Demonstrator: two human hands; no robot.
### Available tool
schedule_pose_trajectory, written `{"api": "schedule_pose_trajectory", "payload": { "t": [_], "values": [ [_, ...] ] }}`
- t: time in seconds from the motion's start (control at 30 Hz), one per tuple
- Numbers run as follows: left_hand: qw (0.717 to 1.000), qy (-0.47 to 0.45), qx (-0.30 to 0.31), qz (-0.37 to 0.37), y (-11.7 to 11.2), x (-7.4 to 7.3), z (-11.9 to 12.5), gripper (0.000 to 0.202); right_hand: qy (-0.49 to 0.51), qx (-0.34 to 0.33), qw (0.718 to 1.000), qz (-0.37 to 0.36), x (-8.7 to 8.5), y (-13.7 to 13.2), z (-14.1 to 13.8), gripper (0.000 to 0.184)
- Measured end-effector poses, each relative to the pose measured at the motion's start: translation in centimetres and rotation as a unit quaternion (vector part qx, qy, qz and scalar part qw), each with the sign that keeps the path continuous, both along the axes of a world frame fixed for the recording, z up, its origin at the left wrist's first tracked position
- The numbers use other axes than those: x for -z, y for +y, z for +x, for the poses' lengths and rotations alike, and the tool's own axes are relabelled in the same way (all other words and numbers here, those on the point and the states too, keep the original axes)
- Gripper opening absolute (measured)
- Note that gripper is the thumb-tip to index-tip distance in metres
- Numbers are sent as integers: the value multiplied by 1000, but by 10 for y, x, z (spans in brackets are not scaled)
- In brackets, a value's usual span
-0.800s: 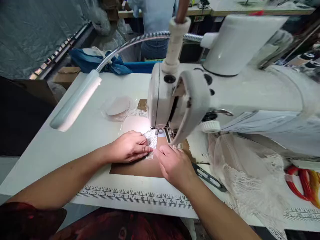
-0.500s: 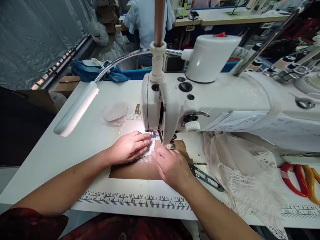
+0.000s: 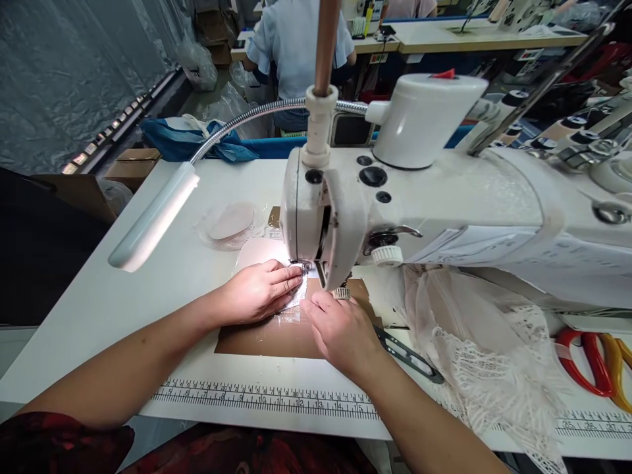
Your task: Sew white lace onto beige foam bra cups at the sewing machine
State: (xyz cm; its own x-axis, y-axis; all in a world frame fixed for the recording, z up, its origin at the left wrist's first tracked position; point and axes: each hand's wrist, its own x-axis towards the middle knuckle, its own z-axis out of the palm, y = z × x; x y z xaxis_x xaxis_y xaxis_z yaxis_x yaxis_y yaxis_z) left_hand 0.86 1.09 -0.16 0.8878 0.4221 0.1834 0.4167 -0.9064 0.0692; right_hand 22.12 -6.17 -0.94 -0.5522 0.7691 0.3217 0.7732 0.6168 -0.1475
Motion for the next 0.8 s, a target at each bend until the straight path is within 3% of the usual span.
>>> {"api": "schedule_pose_trajectory", "payload": {
  "t": [0.33,0.6,0.8],
  "values": [
    [1000,4,17,-19,6,0,-5,40,-37,70,997,6,-1,10,-4,38],
    [999,-6,-41,-34,8,-5,-3,36,-80,146,985,-40,-3,14,-9,48],
    [998,-5,-61,-32,10,-7,-1,37,-51,145,986,-63,-1,13,-6,44]
  ]
}}
